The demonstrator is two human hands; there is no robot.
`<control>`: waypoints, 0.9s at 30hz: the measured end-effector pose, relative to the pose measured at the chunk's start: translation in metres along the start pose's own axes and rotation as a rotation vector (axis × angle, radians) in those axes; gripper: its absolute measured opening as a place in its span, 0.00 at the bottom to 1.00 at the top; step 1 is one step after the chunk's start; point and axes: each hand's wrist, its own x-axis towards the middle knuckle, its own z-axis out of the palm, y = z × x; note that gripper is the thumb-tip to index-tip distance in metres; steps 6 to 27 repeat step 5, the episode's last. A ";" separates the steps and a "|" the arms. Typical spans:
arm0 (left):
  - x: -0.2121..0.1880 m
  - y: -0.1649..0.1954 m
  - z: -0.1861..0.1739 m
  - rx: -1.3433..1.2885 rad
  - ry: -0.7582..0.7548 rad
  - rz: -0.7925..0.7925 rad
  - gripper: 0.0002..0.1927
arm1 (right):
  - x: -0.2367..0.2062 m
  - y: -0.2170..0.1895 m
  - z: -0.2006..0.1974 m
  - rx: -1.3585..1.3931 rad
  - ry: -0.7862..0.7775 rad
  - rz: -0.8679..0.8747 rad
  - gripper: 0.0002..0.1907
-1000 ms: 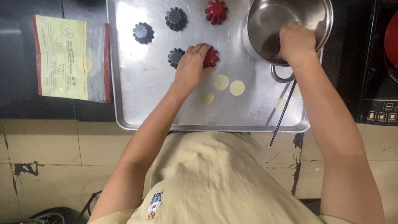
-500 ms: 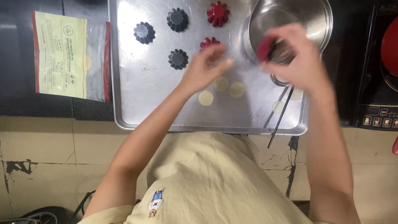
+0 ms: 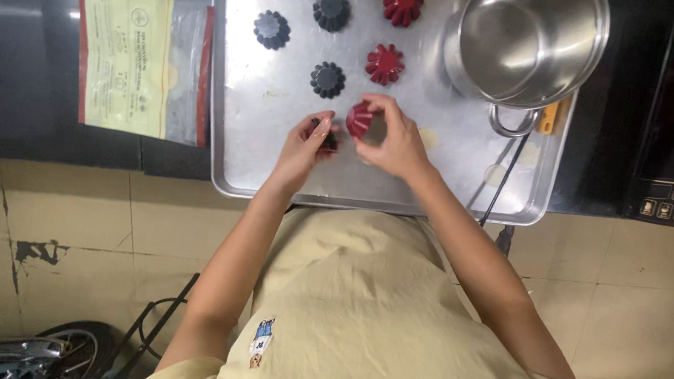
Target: The person brushes a yellow liquid onto round dough discs on a metal tray, then wraps the discs around flower-shaped molds, presses the dough to shape it, and removes the molds, leaving shaped dough pieces on the tray.
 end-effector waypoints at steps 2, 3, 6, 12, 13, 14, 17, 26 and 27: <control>-0.006 0.012 -0.005 0.369 0.131 0.119 0.26 | 0.010 0.012 0.015 -0.091 -0.020 0.032 0.36; -0.013 0.020 -0.007 0.625 0.172 0.246 0.27 | 0.012 0.017 0.018 -0.153 -0.039 0.014 0.37; -0.029 0.039 -0.008 1.139 0.242 0.500 0.29 | 0.009 0.027 0.018 -0.266 -0.025 -0.067 0.36; -0.029 0.039 -0.008 1.139 0.242 0.500 0.29 | 0.009 0.027 0.018 -0.266 -0.025 -0.067 0.36; -0.029 0.039 -0.008 1.139 0.242 0.500 0.29 | 0.009 0.027 0.018 -0.266 -0.025 -0.067 0.36; -0.029 0.039 -0.008 1.139 0.242 0.500 0.29 | 0.009 0.027 0.018 -0.266 -0.025 -0.067 0.36; -0.029 0.039 -0.008 1.139 0.242 0.500 0.29 | 0.009 0.027 0.018 -0.266 -0.025 -0.067 0.36; -0.029 0.039 -0.008 1.139 0.242 0.500 0.29 | 0.009 0.027 0.018 -0.266 -0.025 -0.067 0.36; -0.029 0.039 -0.008 1.139 0.242 0.500 0.29 | 0.009 0.027 0.018 -0.266 -0.025 -0.067 0.36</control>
